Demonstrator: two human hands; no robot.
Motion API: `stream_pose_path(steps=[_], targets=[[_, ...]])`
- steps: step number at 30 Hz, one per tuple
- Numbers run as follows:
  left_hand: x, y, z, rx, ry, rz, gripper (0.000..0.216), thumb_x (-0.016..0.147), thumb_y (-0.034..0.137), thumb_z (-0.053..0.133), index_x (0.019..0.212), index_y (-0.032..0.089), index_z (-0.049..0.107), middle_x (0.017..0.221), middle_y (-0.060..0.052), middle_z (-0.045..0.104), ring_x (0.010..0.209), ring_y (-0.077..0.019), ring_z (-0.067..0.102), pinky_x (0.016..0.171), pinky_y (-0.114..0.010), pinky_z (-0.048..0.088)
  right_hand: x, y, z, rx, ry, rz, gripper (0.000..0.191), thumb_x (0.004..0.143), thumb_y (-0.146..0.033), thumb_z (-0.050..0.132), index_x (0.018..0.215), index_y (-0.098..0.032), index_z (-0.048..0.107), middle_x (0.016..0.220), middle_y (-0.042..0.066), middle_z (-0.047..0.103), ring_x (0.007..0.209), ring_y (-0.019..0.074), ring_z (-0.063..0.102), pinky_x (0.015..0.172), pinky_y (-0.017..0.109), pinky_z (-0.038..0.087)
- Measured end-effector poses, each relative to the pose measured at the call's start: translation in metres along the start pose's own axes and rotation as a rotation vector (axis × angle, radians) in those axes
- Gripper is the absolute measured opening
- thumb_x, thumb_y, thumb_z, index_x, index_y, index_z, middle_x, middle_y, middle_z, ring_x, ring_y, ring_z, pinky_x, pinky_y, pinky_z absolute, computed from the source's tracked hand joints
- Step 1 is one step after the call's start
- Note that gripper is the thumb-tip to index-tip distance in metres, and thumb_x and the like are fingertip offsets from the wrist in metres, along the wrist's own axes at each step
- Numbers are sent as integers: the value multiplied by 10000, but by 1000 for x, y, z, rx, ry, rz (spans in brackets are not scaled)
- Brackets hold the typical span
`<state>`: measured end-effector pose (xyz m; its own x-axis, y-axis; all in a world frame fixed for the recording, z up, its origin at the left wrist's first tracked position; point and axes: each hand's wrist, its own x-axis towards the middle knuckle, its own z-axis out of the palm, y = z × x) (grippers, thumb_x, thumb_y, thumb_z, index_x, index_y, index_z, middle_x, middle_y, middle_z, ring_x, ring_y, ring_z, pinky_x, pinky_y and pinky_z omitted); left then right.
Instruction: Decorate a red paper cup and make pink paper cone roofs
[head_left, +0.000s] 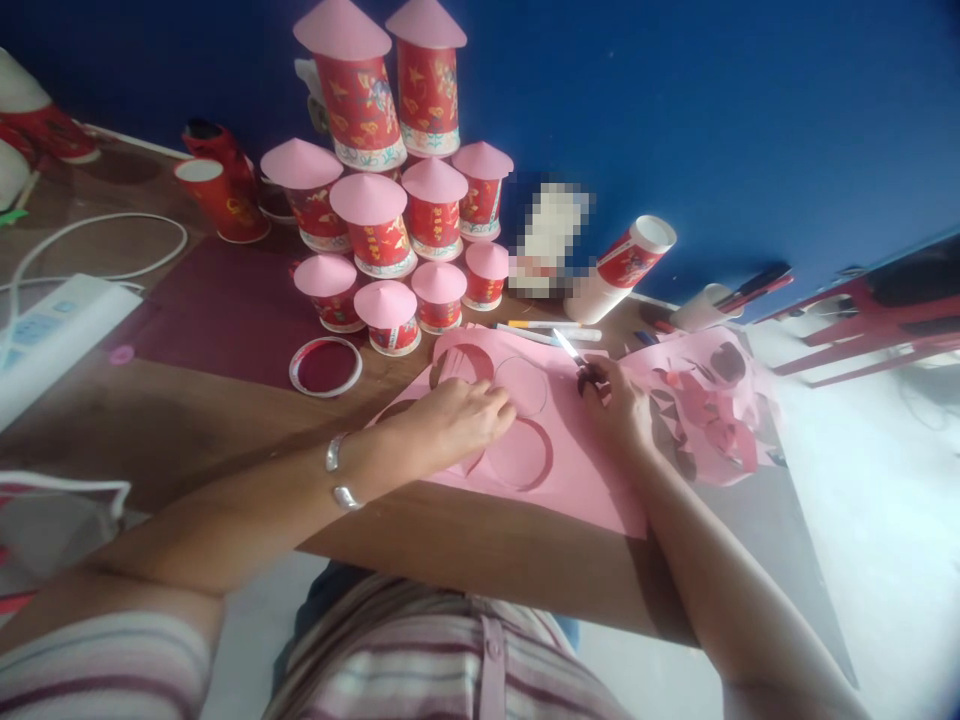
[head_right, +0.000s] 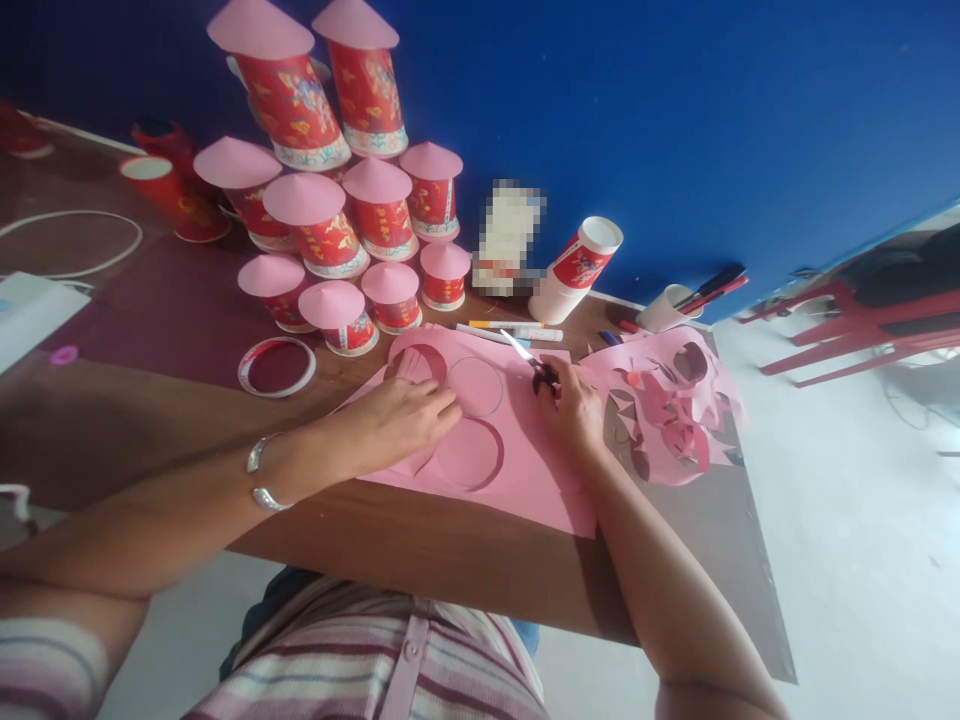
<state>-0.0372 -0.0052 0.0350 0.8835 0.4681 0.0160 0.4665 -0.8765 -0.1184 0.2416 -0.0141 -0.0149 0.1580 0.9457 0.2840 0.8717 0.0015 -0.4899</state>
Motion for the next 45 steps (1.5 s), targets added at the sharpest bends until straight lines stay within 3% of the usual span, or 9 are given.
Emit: stream_pose_path(steps=[9,14,17,24,29,33,37,41,45], targets=[[5,-6,-7,-101,-31,-195,308,954,199,579,1231,64,576,1081,-168,693,917,-292,689,797,-434,486,0,2,0,-17,20,-38,377,848,-254,571,1202,-250,699,1009,68,795,756,207,707,721,339,563],[10,-7,1,-75,146,-215,232,996,282,578,1149,107,588,1067,-138,676,887,-269,684,703,-367,454,1,2,-1,-8,4,-29,390,840,-246,571,1209,-249,699,1027,69,798,770,208,714,737,341,563],[12,-8,-1,-126,211,-334,382,983,457,620,1123,103,586,1029,-151,684,828,-259,688,604,-331,399,2,4,-1,-8,-8,-27,392,837,-249,574,1209,-245,698,1016,74,797,772,215,712,732,347,560],[15,-16,6,-837,94,-560,209,999,369,554,972,162,566,815,-65,738,730,-187,719,670,-290,489,0,4,1,10,-8,-20,391,854,-260,567,1223,-243,694,1008,74,790,781,212,705,762,364,562],[16,-20,6,-1446,8,-697,443,966,473,583,1265,170,465,978,-93,732,653,-183,731,511,-264,509,1,4,2,24,3,-13,381,849,-258,575,1209,-244,700,1006,71,794,805,220,715,764,368,572],[15,-22,9,-1520,117,-689,607,952,596,563,1396,191,478,930,-61,673,797,-196,695,647,-298,557,2,4,1,20,2,-8,384,840,-248,585,1206,-251,701,1011,69,796,802,221,719,763,369,576],[19,-19,18,-1445,246,-654,490,969,527,544,1320,185,558,855,-25,622,855,-182,626,822,-329,513,0,1,0,32,16,1,377,842,-251,587,1201,-254,701,1020,63,797,770,208,717,757,365,582],[28,-12,25,-1552,309,-676,413,888,361,668,1231,189,516,679,49,534,651,-144,523,665,-303,436,-2,1,-1,54,51,-33,357,851,-270,588,1191,-256,697,968,43,802,702,196,707,744,374,583],[33,-5,23,-1656,405,-853,424,731,253,811,999,209,486,809,26,592,746,-136,575,672,-278,427,-5,0,-3,109,94,-105,359,850,-263,592,1194,-238,690,975,48,807,718,191,719,756,367,588]])
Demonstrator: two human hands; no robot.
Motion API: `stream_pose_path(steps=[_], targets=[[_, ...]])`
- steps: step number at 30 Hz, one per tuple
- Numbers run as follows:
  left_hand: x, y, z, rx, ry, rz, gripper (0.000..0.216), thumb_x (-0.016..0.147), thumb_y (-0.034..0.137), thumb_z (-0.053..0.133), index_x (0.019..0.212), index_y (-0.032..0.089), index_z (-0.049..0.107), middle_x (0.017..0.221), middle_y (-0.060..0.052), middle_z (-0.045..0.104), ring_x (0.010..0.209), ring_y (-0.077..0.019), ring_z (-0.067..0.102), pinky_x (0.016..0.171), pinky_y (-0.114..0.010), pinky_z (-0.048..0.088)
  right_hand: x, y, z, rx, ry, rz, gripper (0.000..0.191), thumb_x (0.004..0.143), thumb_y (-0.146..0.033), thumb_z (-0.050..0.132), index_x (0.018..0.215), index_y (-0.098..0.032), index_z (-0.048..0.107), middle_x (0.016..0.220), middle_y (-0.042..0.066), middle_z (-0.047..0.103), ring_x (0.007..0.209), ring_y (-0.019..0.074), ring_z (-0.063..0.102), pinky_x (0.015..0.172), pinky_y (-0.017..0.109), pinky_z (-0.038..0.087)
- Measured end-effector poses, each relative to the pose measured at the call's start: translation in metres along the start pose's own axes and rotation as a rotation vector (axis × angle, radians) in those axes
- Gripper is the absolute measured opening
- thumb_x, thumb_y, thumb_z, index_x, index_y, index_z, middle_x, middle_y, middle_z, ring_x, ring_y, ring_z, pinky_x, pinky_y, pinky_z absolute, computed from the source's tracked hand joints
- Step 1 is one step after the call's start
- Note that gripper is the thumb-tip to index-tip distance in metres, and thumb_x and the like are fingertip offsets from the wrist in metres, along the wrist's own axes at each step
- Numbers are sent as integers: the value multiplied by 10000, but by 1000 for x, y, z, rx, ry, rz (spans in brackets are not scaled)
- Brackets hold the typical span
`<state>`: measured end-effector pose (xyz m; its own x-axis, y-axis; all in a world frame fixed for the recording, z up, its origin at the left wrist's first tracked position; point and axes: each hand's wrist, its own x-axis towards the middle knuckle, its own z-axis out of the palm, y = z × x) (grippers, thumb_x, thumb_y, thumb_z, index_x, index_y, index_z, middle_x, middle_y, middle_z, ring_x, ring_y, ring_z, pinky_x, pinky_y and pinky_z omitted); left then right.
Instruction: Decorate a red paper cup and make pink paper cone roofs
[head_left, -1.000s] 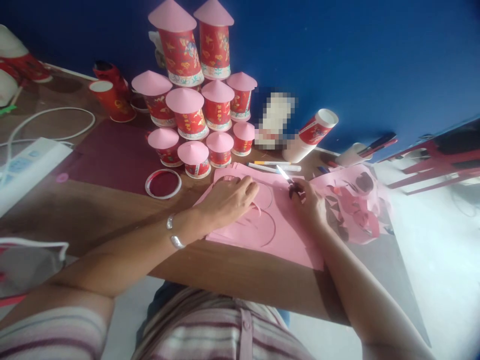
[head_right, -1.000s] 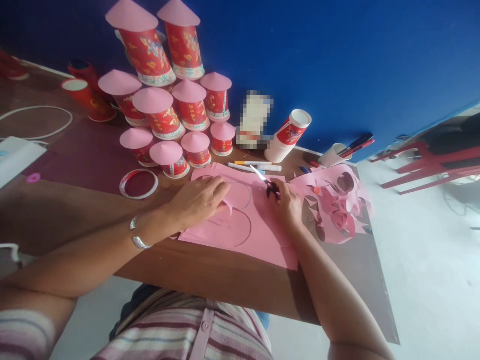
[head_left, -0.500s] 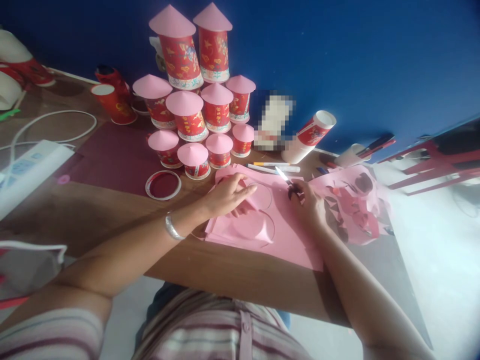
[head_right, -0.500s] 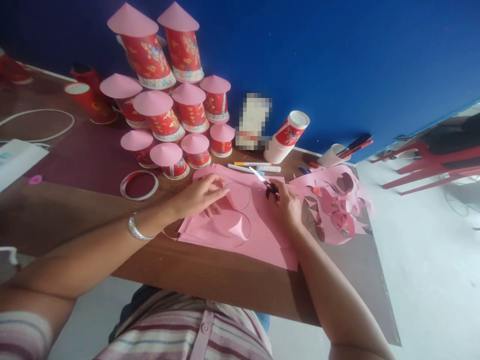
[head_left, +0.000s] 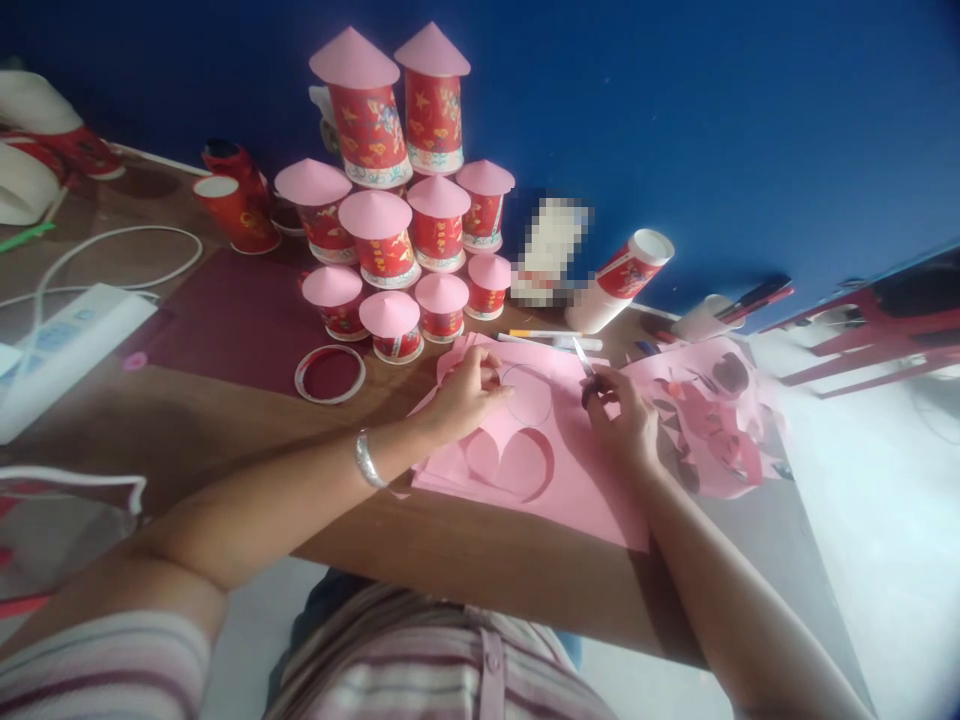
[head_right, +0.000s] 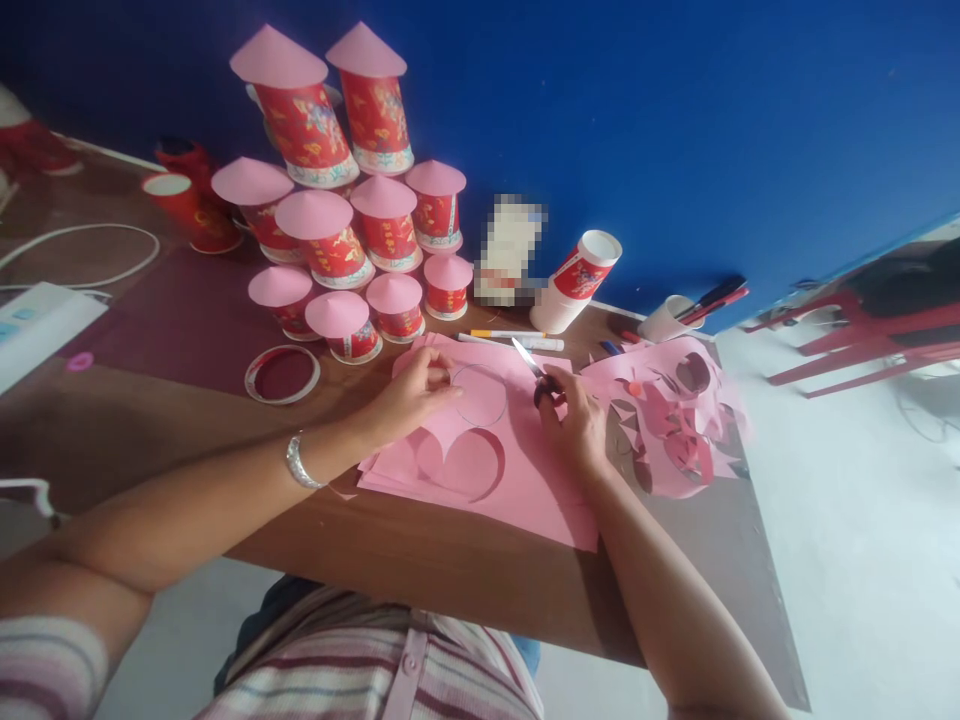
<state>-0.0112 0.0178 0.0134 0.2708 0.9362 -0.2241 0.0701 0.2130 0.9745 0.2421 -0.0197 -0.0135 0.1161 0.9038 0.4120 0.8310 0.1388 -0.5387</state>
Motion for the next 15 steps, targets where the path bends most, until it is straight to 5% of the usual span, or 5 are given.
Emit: stream_pose_path(steps=[6,11,15], targets=[[-10,4,3,-303,46,-108,437,725,335,848,873,200,459,781,52,537,695,-87,530,641,-239,447,-4,-9,0,17,-21,50,365,845,-232,591,1193,-247,701,959,40,798,749,189,720,756,357,588],[-10,5,5,-575,-194,-266,399,803,466,800,822,188,514,684,50,567,603,-119,630,635,-289,566,-4,-7,2,29,-57,53,363,852,-232,588,1197,-246,699,992,41,794,726,179,714,736,343,592],[-5,15,8,-430,-325,-458,470,927,647,607,909,178,577,656,-56,714,564,-169,679,525,-261,504,-5,-5,3,16,-47,51,355,862,-248,587,1201,-240,693,994,50,797,757,191,726,750,354,598]])
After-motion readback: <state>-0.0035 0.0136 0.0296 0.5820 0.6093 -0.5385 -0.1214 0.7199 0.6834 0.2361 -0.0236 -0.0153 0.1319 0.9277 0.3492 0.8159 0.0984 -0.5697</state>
